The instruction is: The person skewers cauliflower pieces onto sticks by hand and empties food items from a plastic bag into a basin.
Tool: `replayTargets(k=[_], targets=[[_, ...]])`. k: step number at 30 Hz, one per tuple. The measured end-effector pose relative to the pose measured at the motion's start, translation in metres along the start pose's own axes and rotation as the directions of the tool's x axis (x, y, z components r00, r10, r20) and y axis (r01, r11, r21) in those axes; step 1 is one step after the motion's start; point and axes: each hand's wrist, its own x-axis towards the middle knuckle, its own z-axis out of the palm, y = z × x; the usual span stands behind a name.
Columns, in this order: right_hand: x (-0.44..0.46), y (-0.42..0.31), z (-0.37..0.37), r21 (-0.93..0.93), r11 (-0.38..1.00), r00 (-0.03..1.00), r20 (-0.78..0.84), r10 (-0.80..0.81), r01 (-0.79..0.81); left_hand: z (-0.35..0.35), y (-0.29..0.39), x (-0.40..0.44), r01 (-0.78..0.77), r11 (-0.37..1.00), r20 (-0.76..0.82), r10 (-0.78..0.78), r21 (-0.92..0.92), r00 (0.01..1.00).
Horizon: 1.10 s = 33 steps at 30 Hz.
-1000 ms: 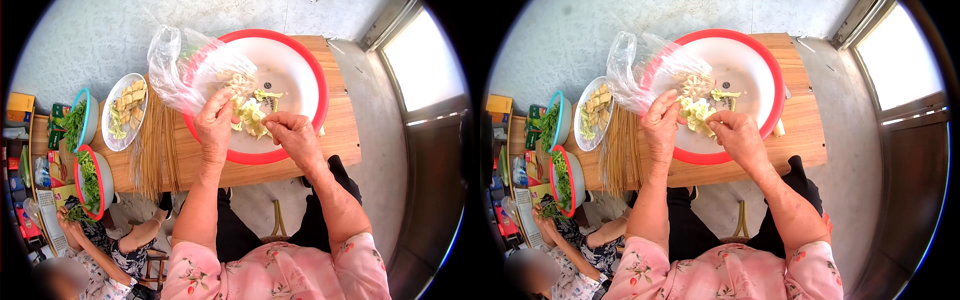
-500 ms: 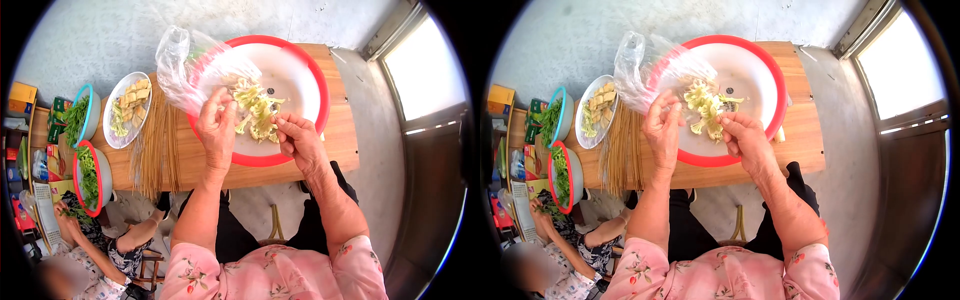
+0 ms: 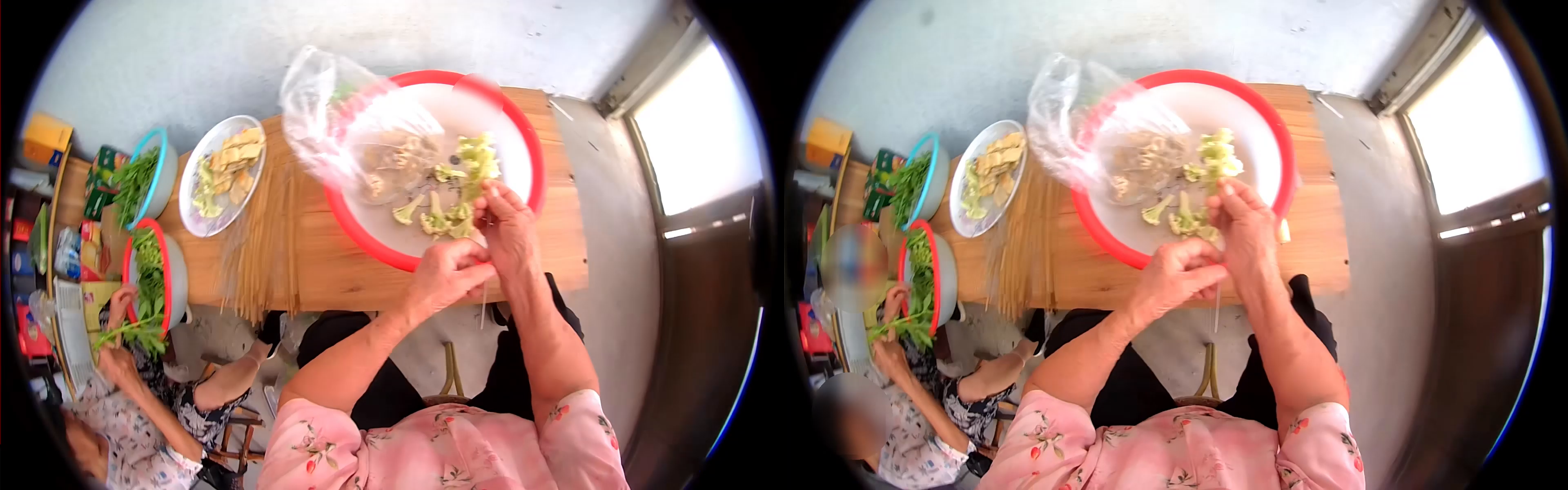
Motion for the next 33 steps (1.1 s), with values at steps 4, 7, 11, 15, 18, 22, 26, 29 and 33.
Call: replayTargets(k=[4, 7, 11, 15, 18, 22, 26, 29, 33], targets=[[0.007, 0.003, -0.006, 0.058, 0.997, 0.996, 0.06, -0.062, 0.059, 0.005, -0.013, -0.009, 0.043, 0.931, -0.006, -0.048, -0.363, 0.999], [0.008, -0.002, -0.005, 0.047, 0.996, 0.995, 0.063, -0.083, 0.08, 0.011, -0.022, -0.01, 0.055, 0.85, -0.055, -0.098, -0.525, 0.994], [-0.004, -0.001, 0.009, 0.008, 0.988, 0.977, 0.15, -0.151, 0.152, 0.014, -0.02, -0.022, -0.124, 0.896, -0.287, -0.004, -0.427, 0.958], [-0.018, 0.0, 0.02, -0.103, 0.977, 0.951, 0.269, -0.154, 0.188, 0.007, -0.013, -0.044, -0.337, 0.912, -0.522, 0.174, -0.235, 0.835], [-0.028, -0.001, 0.024, -0.166, 0.967, 0.942, 0.307, -0.137, 0.195, -0.013, -0.003, -0.072, -0.425, 0.85, -0.613, 0.162, -0.311, 0.774], [-0.026, 0.003, 0.017, -0.184, 0.959, 0.919, 0.37, -0.136, 0.216, -0.062, 0.011, -0.125, -0.437, 0.869, -0.756, 0.122, -0.232, 0.643], [-0.026, 0.009, 0.014, -0.228, 0.95, 0.922, 0.367, -0.121, 0.215, -0.124, 0.013, -0.167, -0.458, 0.883, -0.906, 0.11, -0.1, 0.41], [-0.026, 0.016, 0.013, -0.258, 0.946, 0.93, 0.353, -0.097, 0.196, -0.182, -0.001, -0.184, -0.43, 0.903, -0.966, 0.132, 0.023, 0.225], [-0.026, 0.025, 0.016, -0.319, 0.934, 0.951, 0.302, -0.059, 0.16, -0.267, -0.022, -0.198, -0.377, 0.919, -0.982, 0.162, 0.114, 0.098]])
